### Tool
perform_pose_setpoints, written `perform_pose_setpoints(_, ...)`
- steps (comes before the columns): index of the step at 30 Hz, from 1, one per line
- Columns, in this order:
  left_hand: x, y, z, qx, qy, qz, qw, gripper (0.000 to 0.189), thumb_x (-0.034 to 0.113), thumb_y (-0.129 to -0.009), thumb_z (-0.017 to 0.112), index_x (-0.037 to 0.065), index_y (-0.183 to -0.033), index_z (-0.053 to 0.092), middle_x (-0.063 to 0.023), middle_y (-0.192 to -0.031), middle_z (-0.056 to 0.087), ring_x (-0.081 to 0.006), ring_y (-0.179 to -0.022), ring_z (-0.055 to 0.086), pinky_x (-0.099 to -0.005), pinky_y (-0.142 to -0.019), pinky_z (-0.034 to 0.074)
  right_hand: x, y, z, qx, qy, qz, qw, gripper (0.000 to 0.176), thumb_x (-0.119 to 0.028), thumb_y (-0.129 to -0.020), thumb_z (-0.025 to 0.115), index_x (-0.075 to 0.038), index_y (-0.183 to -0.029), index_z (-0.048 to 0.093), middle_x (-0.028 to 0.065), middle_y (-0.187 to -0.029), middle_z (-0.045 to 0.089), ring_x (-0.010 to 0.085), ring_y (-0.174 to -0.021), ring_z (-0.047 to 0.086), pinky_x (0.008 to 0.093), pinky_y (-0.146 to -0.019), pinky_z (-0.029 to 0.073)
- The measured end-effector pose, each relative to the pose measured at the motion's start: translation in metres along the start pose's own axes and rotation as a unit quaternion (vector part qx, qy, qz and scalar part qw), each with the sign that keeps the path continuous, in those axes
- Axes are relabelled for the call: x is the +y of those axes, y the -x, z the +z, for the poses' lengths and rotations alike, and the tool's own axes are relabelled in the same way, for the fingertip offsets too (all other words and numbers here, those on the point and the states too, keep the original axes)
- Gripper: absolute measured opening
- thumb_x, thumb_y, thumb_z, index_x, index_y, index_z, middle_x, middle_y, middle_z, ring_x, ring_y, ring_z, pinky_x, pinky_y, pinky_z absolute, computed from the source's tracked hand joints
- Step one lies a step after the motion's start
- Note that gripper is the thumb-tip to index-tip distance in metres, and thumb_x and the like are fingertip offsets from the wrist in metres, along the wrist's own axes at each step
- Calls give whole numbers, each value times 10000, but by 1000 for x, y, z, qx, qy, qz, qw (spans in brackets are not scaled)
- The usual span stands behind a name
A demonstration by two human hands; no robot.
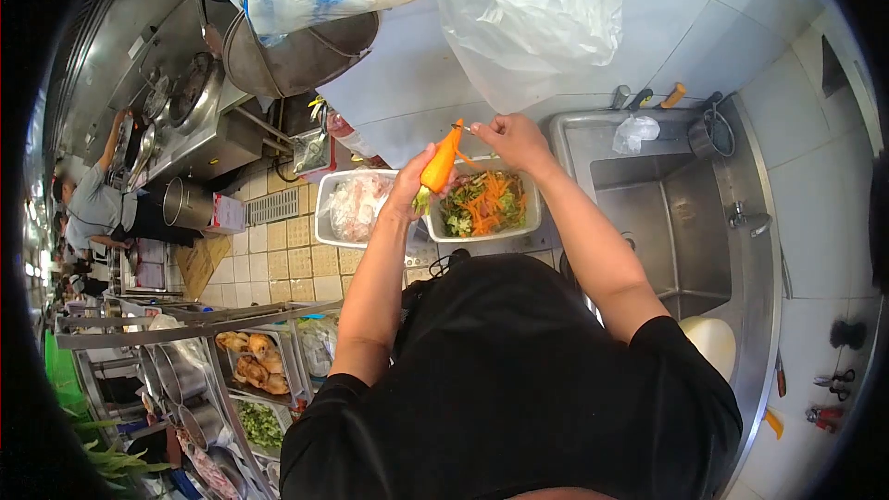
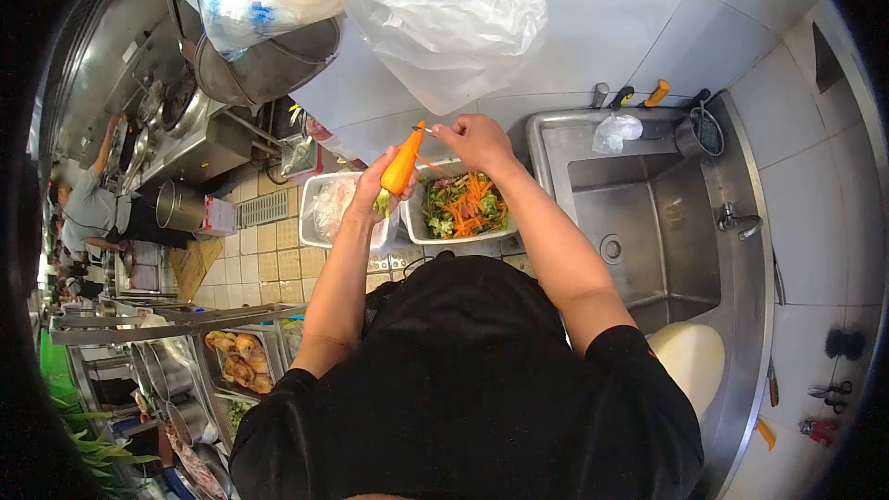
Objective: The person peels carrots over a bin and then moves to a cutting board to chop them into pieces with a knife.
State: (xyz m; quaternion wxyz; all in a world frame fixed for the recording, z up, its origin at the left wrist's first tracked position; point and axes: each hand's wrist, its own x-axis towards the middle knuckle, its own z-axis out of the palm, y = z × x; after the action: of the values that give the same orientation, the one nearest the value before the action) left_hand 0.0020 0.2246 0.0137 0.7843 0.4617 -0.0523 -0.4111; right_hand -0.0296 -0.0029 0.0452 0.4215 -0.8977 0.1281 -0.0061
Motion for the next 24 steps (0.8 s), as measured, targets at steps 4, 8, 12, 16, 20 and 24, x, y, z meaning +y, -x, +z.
perform_pose_setpoints(4, 1, 8, -4, -49, 40, 27, 998, 489, 475, -1028, 435, 77, -1300, 517, -84, -756, 593, -168, -635, 557, -265, -559, 419, 37, -19, 3, 71, 16, 25, 997, 519, -549, -893, 596, -46, -778, 659, 154, -710, 655, 359, -689, 632, 458, -644, 478)
perform_pose_setpoints(8, 11, 1, -5, -38, 8, 66, 997, 462, 463, -1034, 433, 67, -1248, 538, -96, -807, 623, -177, -691, 593, -298, -623, 483, 37, -12, 0, 123, 12, 25, 992, 500, -522, -920, 572, -44, -803, 659, 157, -740, 666, 363, -718, 641, 448, -664, 489)
perform_pose_setpoints(12, 12, -13, -1, 73, 68, 43, 994, 511, 466, -1033, 437, 49, -1314, 524, -119, -888, 649, -176, -738, 606, -307, -708, 504, -10, 28, 9, 78, -48, -65, 994, 447, -477, -929, 587, -55, -794, 648, 152, -719, 657, 353, -704, 639, 445, -644, 486)
perform_pose_setpoints(16, 10, -20, 19, 166, 91, 37, 981, 465, 419, -1032, 460, 28, -1264, 556, -109, -985, 655, -194, -774, 623, -323, -766, 532, -39, 54, 16, 25, -15, -128, 991, 415, -462, -916, 610, -69, -787, 646, 135, -704, 656, 345, -696, 648, 447, -635, 485)
perform_pose_setpoints(20, 8, -23, 23, 145, 91, 35, 985, 385, 395, -1030, 462, 30, -1078, 578, -113, -889, 641, -221, -716, 626, -332, -633, 527, -43, 52, 7, -11, 0, -117, 993, 435, -475, -910, 615, -64, -769, 640, 124, -656, 639, 338, -680, 651, 447, -604, 480)
perform_pose_setpoints(24, 12, -11, 13, 18, 88, 13, 996, 406, 409, -1036, 450, 32, -1143, 555, -113, -875, 624, -213, -651, 614, -309, -549, 501, -38, 36, -9, -48, -43, -66, 996, 469, -498, -906, 617, -54, -757, 639, 119, -642, 630, 325, -674, 653, 439, -598, 479)
